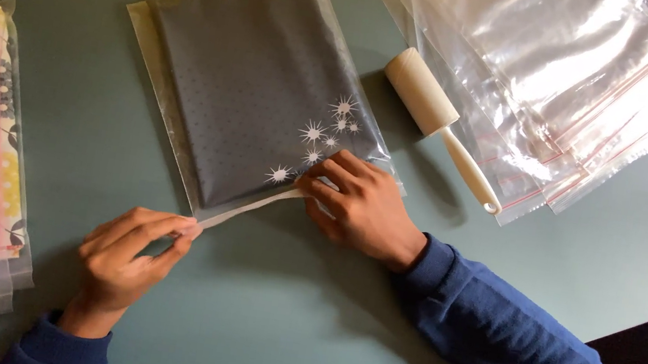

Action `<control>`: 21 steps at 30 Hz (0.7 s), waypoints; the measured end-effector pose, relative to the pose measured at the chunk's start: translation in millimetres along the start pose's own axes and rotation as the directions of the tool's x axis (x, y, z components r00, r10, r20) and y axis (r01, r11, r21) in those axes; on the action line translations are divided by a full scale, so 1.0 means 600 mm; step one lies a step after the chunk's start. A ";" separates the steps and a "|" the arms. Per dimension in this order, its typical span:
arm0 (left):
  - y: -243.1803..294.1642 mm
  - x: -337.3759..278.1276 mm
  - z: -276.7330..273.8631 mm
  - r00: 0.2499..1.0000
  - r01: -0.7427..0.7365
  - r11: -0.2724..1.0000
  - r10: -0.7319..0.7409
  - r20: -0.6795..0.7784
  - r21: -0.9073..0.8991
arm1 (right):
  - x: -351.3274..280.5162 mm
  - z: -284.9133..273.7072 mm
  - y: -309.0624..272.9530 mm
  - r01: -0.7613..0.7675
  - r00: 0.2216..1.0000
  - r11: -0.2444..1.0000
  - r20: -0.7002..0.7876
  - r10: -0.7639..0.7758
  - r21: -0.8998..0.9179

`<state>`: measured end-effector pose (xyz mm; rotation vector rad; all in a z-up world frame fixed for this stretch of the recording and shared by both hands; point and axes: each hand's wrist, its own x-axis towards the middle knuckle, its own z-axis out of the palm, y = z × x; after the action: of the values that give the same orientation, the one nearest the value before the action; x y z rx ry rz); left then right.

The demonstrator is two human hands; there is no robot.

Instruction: The person uses a small wooden rolling pin to smooth a piece of dark grey patterned fabric on a green table. They fold the fabric into a smaller square, smooth it again with the roller, and then place it into a clear plastic zip-lock bag, sealing it shut.

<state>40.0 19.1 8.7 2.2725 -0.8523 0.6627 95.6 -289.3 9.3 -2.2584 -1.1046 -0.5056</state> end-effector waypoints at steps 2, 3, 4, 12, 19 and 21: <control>0.000 0.002 -0.001 0.998 0.069 0.997 -0.069 -0.008 -0.026 | -0.002 0.003 0.002 0.000 1.000 0.999 -0.015 -0.001 -0.055; 0.001 0.000 0.000 0.998 0.066 0.998 -0.066 -0.009 -0.026 | 0.000 -0.001 -0.001 0.000 1.000 0.998 -0.017 -0.001 -0.058; 0.002 -0.001 0.000 0.999 0.053 0.999 -0.053 0.000 0.011 | 0.003 -0.005 -0.005 0.006 1.000 0.999 -0.015 -0.007 -0.034; 0.042 0.016 0.017 0.981 -0.152 0.986 0.142 0.133 0.068 | 0.002 0.010 -0.069 0.186 0.982 0.976 -0.035 -0.183 0.109; 0.068 0.037 0.031 0.961 -0.255 0.967 0.251 0.114 0.026 | -0.003 0.023 -0.078 0.268 0.960 0.958 -0.116 -0.256 0.100; 0.067 0.036 0.032 0.962 -0.259 0.965 0.253 0.099 0.048 | -0.006 0.026 -0.076 0.267 0.962 0.958 -0.095 -0.257 0.103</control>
<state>30.0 -26.9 24.0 2.2817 -1.2009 0.7099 58.1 -258.9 10.4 -1.9856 -1.3641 -0.6175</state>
